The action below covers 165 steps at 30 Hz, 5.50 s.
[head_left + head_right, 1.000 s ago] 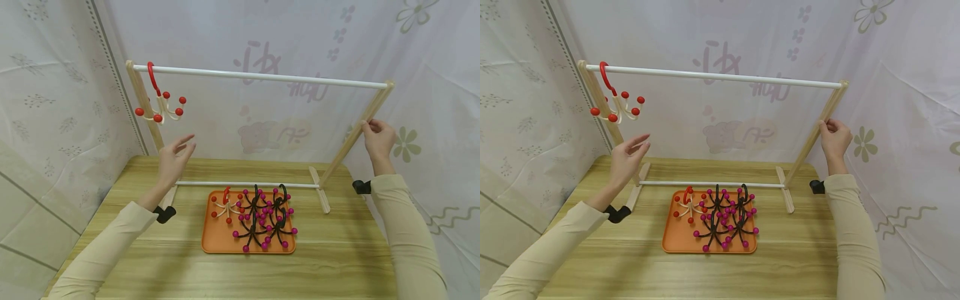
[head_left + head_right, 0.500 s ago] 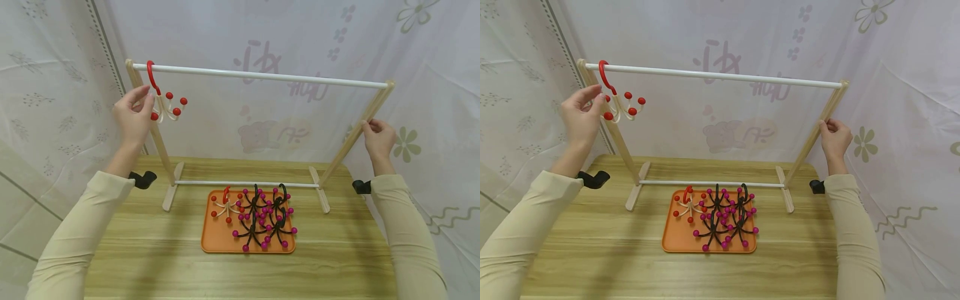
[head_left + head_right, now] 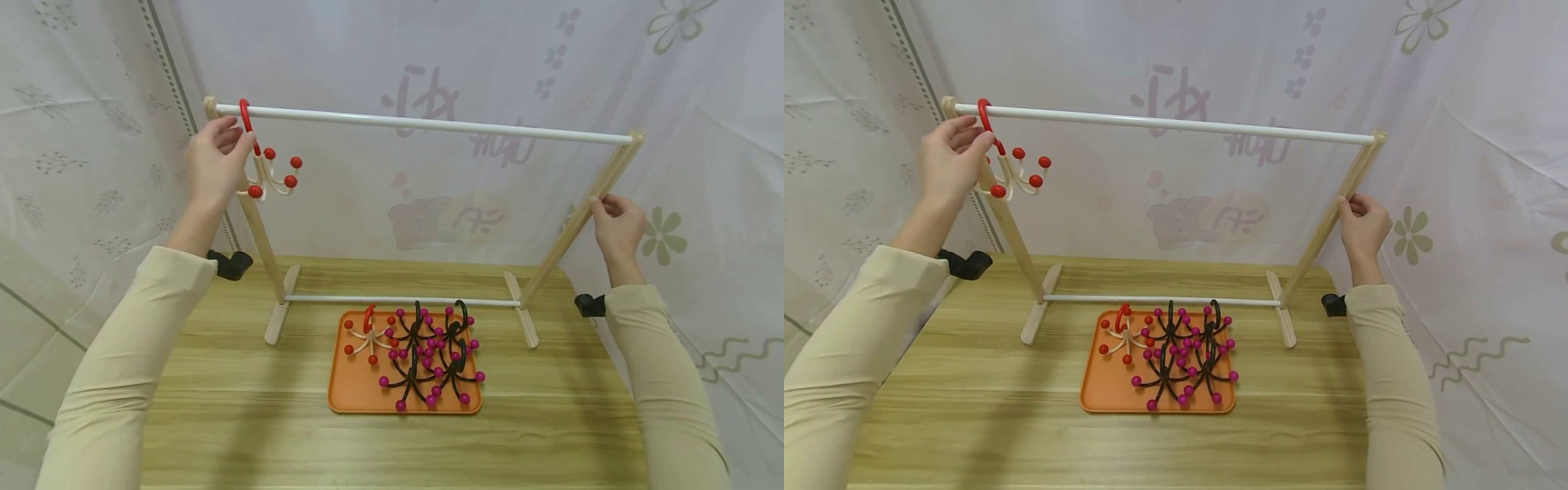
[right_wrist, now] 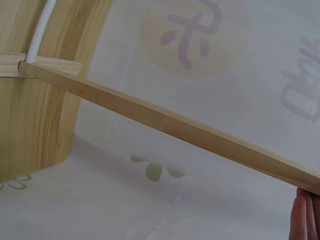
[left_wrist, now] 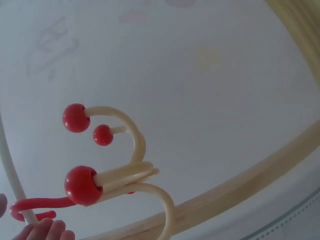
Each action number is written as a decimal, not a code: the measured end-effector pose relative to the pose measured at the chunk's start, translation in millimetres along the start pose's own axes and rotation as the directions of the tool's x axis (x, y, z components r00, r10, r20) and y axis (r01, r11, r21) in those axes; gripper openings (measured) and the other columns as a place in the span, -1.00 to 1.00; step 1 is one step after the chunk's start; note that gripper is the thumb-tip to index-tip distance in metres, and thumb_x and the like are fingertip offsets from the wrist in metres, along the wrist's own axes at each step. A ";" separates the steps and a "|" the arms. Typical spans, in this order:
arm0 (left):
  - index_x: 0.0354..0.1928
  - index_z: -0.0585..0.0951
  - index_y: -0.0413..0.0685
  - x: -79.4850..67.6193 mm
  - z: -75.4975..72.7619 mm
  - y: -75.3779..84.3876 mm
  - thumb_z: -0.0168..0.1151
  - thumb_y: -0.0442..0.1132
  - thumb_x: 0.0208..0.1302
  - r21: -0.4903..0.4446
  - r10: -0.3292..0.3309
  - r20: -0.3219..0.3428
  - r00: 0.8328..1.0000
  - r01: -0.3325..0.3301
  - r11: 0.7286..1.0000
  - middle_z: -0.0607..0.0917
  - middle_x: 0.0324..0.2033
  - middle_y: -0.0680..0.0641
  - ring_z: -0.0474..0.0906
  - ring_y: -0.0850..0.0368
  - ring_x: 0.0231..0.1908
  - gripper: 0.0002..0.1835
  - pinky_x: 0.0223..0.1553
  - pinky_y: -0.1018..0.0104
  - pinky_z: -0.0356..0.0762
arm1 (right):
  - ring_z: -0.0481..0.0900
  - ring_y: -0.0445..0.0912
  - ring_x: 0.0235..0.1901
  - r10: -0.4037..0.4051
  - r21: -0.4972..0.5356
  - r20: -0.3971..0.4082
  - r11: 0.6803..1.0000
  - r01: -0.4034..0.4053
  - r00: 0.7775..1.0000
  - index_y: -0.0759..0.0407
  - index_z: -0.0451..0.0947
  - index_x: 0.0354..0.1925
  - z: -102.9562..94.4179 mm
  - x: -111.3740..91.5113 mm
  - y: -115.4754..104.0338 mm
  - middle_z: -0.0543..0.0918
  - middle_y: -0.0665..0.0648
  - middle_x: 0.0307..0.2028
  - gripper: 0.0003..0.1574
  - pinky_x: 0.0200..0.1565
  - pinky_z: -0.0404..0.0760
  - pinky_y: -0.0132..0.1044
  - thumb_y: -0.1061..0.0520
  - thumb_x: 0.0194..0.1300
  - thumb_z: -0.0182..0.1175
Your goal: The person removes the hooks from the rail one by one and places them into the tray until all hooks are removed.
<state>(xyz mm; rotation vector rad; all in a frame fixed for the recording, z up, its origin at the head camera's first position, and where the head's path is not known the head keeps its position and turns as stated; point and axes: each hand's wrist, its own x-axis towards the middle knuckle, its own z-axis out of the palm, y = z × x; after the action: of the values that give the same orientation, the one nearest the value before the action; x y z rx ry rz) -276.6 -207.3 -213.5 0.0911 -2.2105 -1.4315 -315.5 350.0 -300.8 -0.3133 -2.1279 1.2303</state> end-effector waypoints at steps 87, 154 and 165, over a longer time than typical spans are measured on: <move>-0.22 0.55 -0.48 -149.5 66.0 -35.8 0.17 -0.45 0.11 -0.195 0.207 0.264 0.942 -0.158 0.968 0.62 -0.36 -0.32 0.55 -0.21 -0.32 -0.80 -0.34 0.58 0.45 | 0.43 -0.40 -0.51 0.017 0.009 0.027 1.000 -0.017 0.999 0.30 0.54 -0.15 -2.3 2.8 0.0 0.48 -0.29 -0.58 -0.51 -0.41 0.37 -0.54 -0.07 0.13 0.16; -0.27 0.62 -0.32 -273.7 136.2 -169.2 0.28 -0.28 0.04 -0.247 -0.027 0.293 0.956 0.103 0.963 0.67 -0.40 -0.05 0.60 0.13 -0.37 -0.76 -0.40 0.36 0.55 | 0.43 -0.39 -0.49 0.011 0.023 0.030 1.000 -0.012 0.999 0.34 0.52 -0.13 -3.8 1.5 0.1 0.49 -0.26 -0.55 -0.51 -0.40 0.37 -0.53 -0.04 0.14 0.15; -0.32 0.61 -0.34 -280.5 142.8 -173.0 0.28 -0.38 0.02 -0.248 0.011 0.271 0.962 0.059 0.967 0.65 -0.41 -0.07 0.60 0.12 -0.37 -0.83 -0.35 0.41 0.53 | 0.43 -0.38 -0.48 0.014 0.011 0.026 1.000 -0.015 1.000 0.34 0.52 -0.11 -4.0 1.5 0.3 0.50 -0.24 -0.53 -0.49 -0.38 0.38 -0.54 -0.04 0.14 0.15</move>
<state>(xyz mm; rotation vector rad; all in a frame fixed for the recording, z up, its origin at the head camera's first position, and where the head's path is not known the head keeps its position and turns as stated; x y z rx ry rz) -131.2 -75.4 -514.3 -0.1776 -2.2162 -1.8223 -314.1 353.6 -299.0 -0.3103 -2.1437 1.2602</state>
